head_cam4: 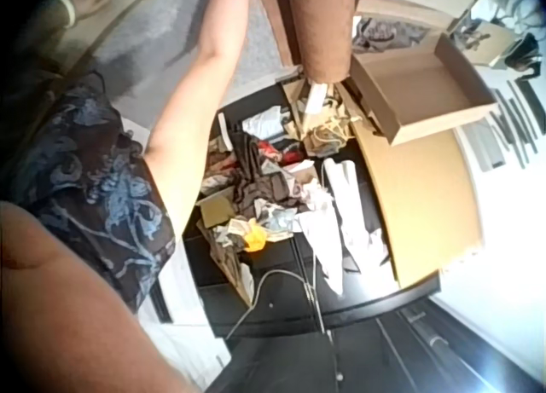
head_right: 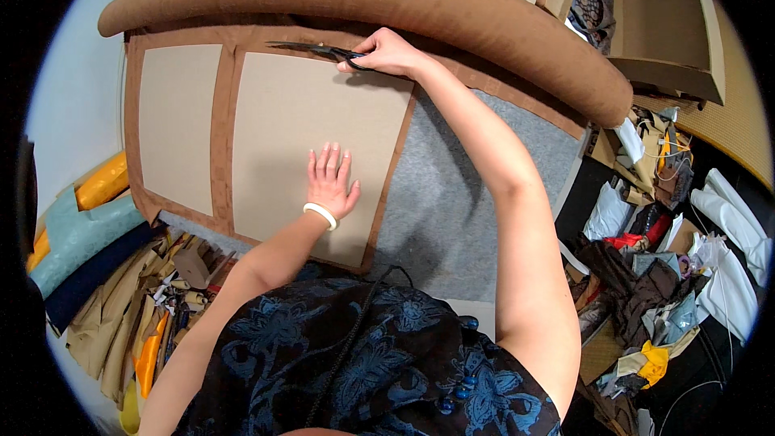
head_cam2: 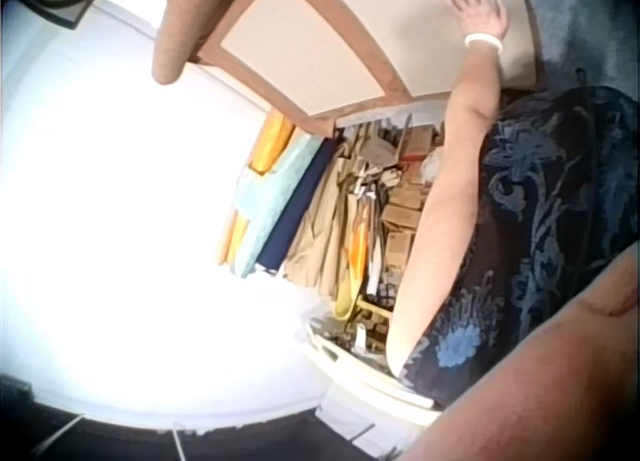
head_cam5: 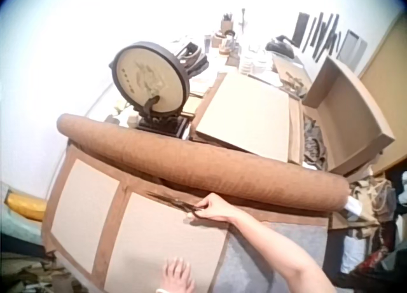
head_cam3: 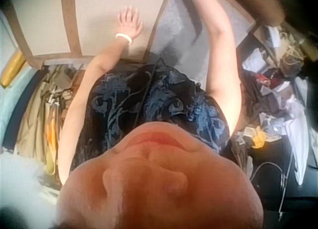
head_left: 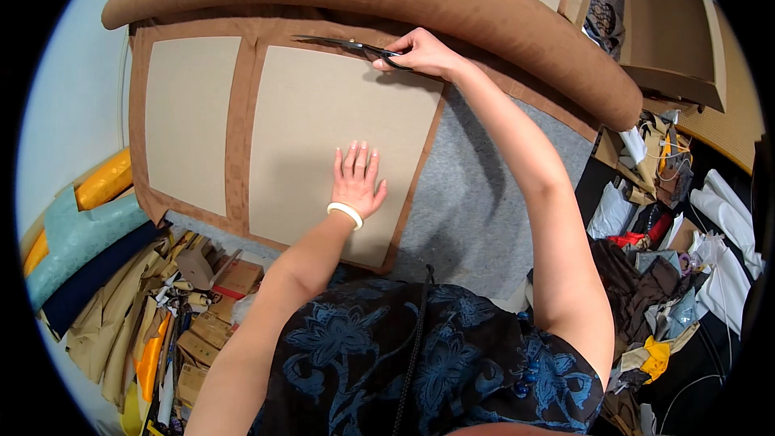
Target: The person uses scissors to cut a large piece of brown fabric laid out on a gray workbench. They trim the fabric along the edges of a rectangular cardboard template and then cut out a circular shape using a separate cardboard template. The person removes the cut pieces and adjusts the fabric roll during the process.
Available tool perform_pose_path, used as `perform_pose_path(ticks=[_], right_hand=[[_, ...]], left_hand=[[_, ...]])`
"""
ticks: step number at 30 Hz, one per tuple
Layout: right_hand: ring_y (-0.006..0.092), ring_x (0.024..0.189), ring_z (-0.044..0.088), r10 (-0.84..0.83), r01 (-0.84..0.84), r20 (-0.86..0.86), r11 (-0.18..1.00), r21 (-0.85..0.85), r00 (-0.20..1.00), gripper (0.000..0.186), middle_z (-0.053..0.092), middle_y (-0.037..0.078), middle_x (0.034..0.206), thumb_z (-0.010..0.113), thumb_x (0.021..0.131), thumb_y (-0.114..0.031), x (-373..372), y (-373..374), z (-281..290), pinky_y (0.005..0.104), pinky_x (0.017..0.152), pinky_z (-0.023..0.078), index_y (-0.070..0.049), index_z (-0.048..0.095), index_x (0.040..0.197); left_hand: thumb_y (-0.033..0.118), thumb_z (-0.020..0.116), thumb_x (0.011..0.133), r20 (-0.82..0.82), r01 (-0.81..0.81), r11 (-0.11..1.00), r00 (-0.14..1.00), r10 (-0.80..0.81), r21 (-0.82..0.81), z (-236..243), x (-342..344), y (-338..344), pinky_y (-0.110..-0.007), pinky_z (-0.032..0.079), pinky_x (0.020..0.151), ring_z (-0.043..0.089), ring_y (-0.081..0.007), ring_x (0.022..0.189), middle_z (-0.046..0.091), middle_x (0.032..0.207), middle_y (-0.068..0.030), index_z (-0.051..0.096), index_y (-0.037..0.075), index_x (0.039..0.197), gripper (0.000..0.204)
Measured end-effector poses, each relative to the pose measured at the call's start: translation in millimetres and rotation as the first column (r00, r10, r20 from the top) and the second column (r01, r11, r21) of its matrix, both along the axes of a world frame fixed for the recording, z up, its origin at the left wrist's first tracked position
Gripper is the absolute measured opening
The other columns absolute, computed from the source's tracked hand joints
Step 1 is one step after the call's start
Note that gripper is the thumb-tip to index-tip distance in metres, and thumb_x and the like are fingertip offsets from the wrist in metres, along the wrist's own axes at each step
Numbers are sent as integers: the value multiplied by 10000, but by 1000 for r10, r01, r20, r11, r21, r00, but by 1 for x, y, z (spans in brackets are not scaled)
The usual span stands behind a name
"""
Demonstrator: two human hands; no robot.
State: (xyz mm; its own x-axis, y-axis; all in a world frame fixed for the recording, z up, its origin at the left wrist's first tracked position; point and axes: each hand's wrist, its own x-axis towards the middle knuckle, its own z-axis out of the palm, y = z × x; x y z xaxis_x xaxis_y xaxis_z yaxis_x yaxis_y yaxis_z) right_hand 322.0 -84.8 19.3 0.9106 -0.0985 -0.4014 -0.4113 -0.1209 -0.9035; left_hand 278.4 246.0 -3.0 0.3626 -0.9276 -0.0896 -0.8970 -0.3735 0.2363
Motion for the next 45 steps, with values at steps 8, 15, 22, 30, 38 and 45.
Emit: perform_pose_path(ticks=[8, 15, 22, 30, 38, 45], right_hand=[[98, 632, 490, -46, 46, 39, 999, -2, 998, 431, 621, -2, 656, 825, 712, -434, 9, 7, -7, 272, 628, 423, -63, 772, 926], [108, 643, 502, -20, 20, -13, 1000, -11, 1000, 512, 601, 8, 659, 818, 676, -517, 29, 11, -4, 289, 635, 424, -69, 773, 919], [125, 689, 533, -9, 9, -23, 1000, -10, 1000, 499, 625, 26, 691, 816, 679, -516, 48, 16, -6, 298, 678, 439, -76, 776, 911], [129, 724, 570, -1, 1, -4, 1000, 18, 1000, 468, 678, 44, 762, 825, 678, -481, 54, 22, -2, 299, 712, 460, -89, 778, 928], [114, 685, 526, -34, 34, -8, 996, 80, 999, 465, 628, 15, 692, 828, 682, -478, 72, 32, -8, 288, 672, 438, -72, 776, 903], [65, 643, 495, -34, 32, 17, 994, 106, 999, 395, 628, -23, 690, 826, 735, -389, 74, 32, -12, 258, 613, 413, -48, 766, 926]], left_hand=[[347, 571, 832, -6, 0, 1000, 1000, 0, -3, 2, -1, -1, -601, 121, 1149, 196, -371, 1412, 303, 1473, -194, 411, 27, 1385, 659], [340, 572, 833, -18, 0, 1000, 1000, 0, 2, 2, -1, -1, -602, 122, 1148, 198, -373, 1410, 299, 1475, -193, 407, 27, 1388, 658], [342, 580, 834, -24, -2, 1000, 1000, 2, -10, 0, 0, -1, -604, 131, 1144, 201, -373, 1409, 296, 1478, -191, 400, 30, 1395, 667], [349, 582, 837, -15, -8, 1000, 1000, 8, -12, 0, -1, 0, -608, 136, 1142, 210, -374, 1406, 302, 1474, -198, 397, 25, 1395, 671], [345, 582, 839, -9, -4, 1000, 1000, 4, -13, 3, 0, -1, -606, 154, 1137, 214, -375, 1404, 307, 1467, -207, 403, 19, 1389, 664], [343, 589, 839, -7, 1, 1000, 1000, -1, -6, 6, 1, -1, -605, 159, 1135, 214, -378, 1404, 311, 1464, -209, 402, 13, 1389, 667]])
